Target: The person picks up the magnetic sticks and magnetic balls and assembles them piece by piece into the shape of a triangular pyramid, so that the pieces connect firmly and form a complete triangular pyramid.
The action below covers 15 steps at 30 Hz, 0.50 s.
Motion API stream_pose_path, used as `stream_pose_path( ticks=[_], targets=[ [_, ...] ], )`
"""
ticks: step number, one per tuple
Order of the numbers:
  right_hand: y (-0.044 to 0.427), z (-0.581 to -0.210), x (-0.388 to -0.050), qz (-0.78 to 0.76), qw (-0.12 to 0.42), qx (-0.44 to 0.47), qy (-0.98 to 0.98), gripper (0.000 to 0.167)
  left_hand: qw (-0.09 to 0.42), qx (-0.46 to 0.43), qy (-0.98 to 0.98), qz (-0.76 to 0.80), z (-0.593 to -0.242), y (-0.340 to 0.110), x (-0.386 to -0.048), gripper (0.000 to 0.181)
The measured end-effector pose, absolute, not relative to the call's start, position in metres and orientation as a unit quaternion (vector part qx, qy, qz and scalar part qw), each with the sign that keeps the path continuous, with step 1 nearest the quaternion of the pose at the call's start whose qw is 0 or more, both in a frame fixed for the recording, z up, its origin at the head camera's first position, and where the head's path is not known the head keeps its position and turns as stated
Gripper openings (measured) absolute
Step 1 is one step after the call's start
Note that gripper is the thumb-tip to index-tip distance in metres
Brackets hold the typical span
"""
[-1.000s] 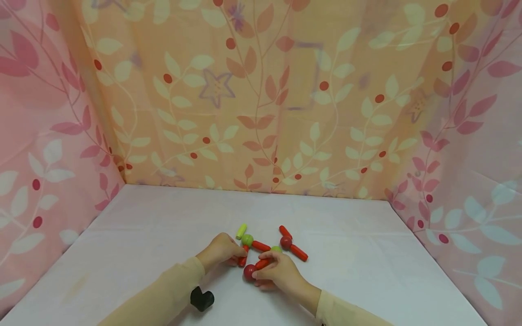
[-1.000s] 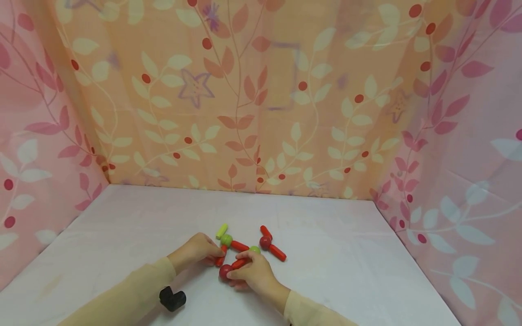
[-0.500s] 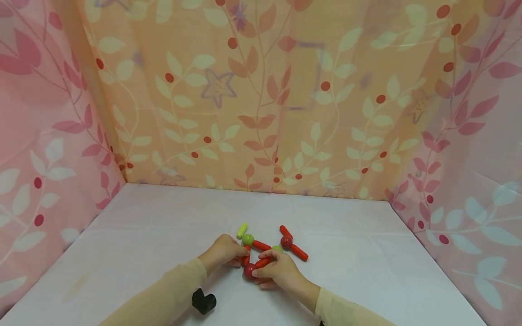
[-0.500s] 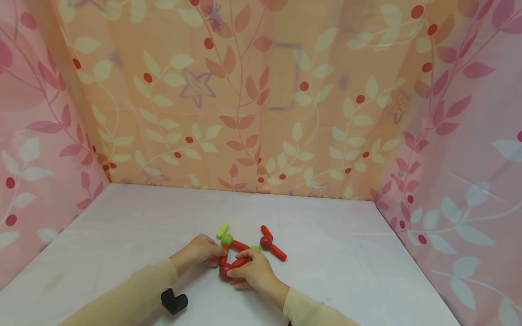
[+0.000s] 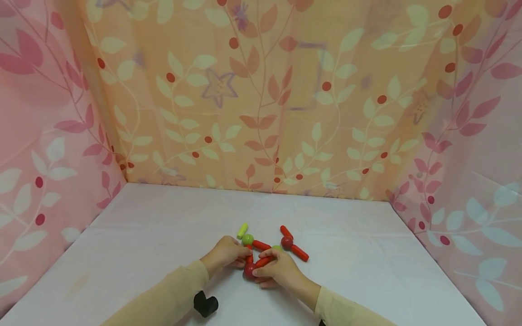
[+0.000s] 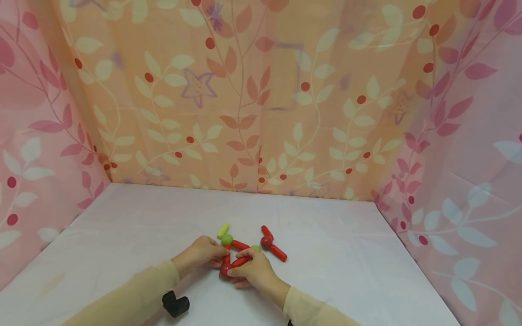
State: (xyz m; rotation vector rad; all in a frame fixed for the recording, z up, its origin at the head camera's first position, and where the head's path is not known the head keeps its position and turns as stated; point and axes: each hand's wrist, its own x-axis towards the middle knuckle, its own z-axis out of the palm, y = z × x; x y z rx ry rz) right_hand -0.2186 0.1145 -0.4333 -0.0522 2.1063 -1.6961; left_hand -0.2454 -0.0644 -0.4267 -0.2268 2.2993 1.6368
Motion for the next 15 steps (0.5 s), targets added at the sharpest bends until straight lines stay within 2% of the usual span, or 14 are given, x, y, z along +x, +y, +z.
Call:
stream_pose_path(
  ticks=[15],
  targets=[
    [0.1215, -0.4303, -0.2183, -0.615, 0.218, -0.037, 0.757, 0.046, 0.161, -0.072, 0.801, 0.573, -0.4286, -0.0709, -0.2468, 0.015]
  ],
)
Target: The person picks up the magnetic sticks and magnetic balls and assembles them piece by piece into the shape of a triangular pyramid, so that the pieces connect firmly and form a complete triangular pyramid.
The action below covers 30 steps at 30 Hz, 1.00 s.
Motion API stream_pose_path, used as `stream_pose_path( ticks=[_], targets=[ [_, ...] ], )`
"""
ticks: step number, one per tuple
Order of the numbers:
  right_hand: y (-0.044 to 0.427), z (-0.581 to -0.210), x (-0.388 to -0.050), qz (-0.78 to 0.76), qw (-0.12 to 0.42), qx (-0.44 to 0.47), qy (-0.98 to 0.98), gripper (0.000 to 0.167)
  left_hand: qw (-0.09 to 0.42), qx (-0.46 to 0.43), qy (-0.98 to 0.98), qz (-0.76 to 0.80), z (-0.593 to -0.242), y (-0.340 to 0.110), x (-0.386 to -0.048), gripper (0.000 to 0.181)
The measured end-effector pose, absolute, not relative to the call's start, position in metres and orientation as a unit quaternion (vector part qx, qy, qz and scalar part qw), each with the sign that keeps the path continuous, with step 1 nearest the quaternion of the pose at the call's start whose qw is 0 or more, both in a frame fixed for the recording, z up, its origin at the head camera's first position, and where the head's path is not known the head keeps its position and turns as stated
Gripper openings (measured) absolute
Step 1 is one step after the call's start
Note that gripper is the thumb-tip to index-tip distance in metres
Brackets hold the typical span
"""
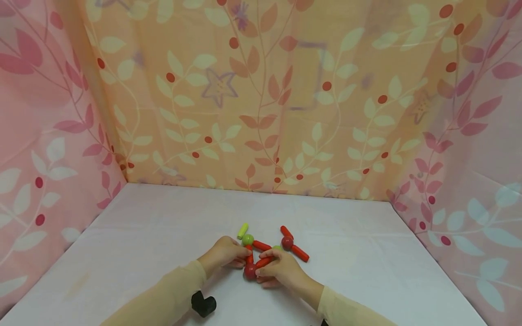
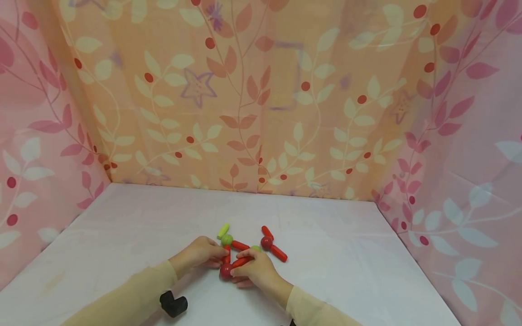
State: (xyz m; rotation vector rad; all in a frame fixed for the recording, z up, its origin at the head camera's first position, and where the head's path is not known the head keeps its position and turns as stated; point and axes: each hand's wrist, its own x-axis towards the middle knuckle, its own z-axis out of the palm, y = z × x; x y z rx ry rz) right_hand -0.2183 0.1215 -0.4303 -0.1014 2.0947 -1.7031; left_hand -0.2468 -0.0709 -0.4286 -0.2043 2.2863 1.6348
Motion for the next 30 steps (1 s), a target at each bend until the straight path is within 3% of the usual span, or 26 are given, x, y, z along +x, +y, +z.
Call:
stream_pose_path(
  ticks=[11, 30],
  targets=[
    [0.151, -0.418, -0.226, -0.629, 0.156, -0.025, 0.761, 0.039, 0.096, -0.082, 0.804, 0.582, -0.426, -0.088, -0.254, 0.021],
    [0.175, -0.4, -0.243, -0.598, 0.057, 0.029, 0.799, 0.03, 0.041, -0.089, 0.831, 0.548, -0.417, -0.095, -0.274, 0.019]
  ],
)
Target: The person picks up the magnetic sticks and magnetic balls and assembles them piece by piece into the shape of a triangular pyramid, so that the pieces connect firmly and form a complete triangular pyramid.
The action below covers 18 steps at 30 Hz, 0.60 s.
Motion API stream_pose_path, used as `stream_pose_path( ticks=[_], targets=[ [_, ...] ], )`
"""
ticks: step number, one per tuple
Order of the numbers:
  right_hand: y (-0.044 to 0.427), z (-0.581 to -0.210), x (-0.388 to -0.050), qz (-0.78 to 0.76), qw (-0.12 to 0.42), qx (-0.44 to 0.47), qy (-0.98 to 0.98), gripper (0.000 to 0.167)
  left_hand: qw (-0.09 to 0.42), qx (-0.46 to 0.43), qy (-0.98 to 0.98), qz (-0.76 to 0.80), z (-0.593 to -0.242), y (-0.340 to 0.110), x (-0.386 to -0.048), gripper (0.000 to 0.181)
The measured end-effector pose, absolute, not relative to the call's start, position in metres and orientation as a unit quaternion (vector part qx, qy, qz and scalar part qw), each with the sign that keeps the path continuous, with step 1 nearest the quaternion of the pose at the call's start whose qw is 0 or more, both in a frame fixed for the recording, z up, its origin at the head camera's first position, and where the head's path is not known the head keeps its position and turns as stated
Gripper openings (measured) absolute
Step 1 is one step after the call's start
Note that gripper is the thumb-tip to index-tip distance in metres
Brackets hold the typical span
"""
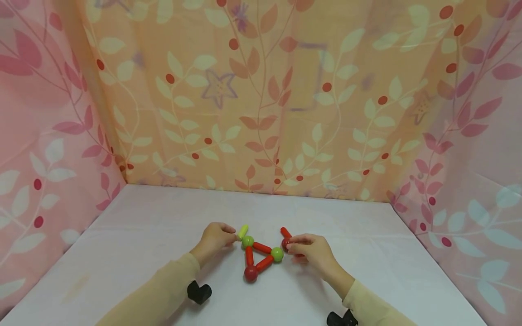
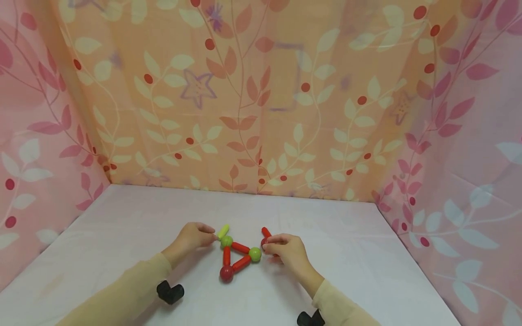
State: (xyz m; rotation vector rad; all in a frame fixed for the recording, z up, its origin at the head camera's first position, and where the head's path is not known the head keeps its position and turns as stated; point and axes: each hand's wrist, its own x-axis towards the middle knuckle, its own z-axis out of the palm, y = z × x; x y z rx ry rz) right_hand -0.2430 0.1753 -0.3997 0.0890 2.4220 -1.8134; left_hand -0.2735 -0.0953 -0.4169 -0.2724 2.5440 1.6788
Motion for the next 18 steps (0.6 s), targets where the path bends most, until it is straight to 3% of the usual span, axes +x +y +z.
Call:
stream_pose_path(
  ticks=[11, 18],
  targets=[
    [0.183, -0.395, -0.262, -0.605, 0.017, 0.033, 0.796, 0.03, 0.021, -0.088, 0.849, 0.52, -0.418, -0.096, -0.289, 0.023],
    [0.186, -0.396, -0.27, -0.608, 0.018, 0.033, 0.793, 0.031, 0.012, -0.081, 0.855, 0.513, -0.418, -0.094, -0.298, 0.022]
  ],
)
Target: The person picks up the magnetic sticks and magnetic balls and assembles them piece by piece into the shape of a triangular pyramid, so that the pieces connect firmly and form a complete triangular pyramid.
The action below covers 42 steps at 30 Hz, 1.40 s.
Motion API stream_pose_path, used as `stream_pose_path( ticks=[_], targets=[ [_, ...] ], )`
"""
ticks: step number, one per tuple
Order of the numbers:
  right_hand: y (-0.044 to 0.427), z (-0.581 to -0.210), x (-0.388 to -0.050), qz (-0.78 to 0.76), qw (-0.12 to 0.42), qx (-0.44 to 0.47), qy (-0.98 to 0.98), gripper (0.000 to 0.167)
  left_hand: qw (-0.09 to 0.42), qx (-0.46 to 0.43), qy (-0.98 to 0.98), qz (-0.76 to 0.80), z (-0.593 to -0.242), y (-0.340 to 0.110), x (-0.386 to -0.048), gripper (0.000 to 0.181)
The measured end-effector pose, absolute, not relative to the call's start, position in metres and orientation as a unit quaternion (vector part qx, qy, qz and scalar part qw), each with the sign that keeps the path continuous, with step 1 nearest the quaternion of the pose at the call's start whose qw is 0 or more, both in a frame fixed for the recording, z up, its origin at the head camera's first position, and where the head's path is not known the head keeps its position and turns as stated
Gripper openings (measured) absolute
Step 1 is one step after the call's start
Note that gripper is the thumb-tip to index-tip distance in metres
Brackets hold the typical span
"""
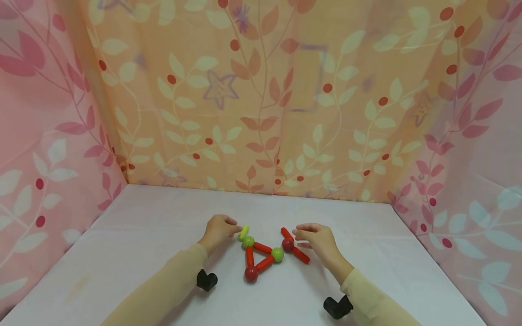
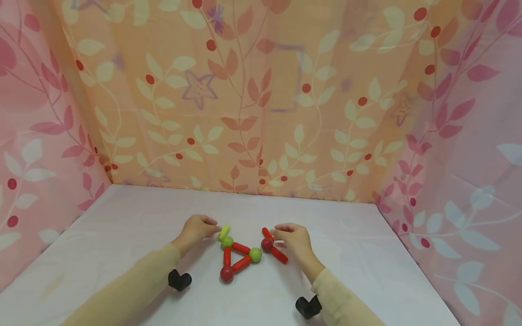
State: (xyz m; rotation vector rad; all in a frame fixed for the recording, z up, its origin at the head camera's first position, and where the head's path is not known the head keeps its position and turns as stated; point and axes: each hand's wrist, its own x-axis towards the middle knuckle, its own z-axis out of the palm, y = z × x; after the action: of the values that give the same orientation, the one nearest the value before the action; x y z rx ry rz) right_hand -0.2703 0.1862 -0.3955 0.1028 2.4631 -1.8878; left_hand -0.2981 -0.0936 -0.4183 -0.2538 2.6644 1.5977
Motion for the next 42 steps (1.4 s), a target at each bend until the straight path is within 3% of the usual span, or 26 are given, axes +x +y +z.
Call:
stream_pose_path(
  ticks=[42],
  targets=[
    [0.181, -0.426, -0.284, -0.524, 0.044, 0.079, 0.847, 0.025, 0.055, -0.089, 0.861, 0.498, -0.427, -0.085, -0.312, 0.014]
  ],
)
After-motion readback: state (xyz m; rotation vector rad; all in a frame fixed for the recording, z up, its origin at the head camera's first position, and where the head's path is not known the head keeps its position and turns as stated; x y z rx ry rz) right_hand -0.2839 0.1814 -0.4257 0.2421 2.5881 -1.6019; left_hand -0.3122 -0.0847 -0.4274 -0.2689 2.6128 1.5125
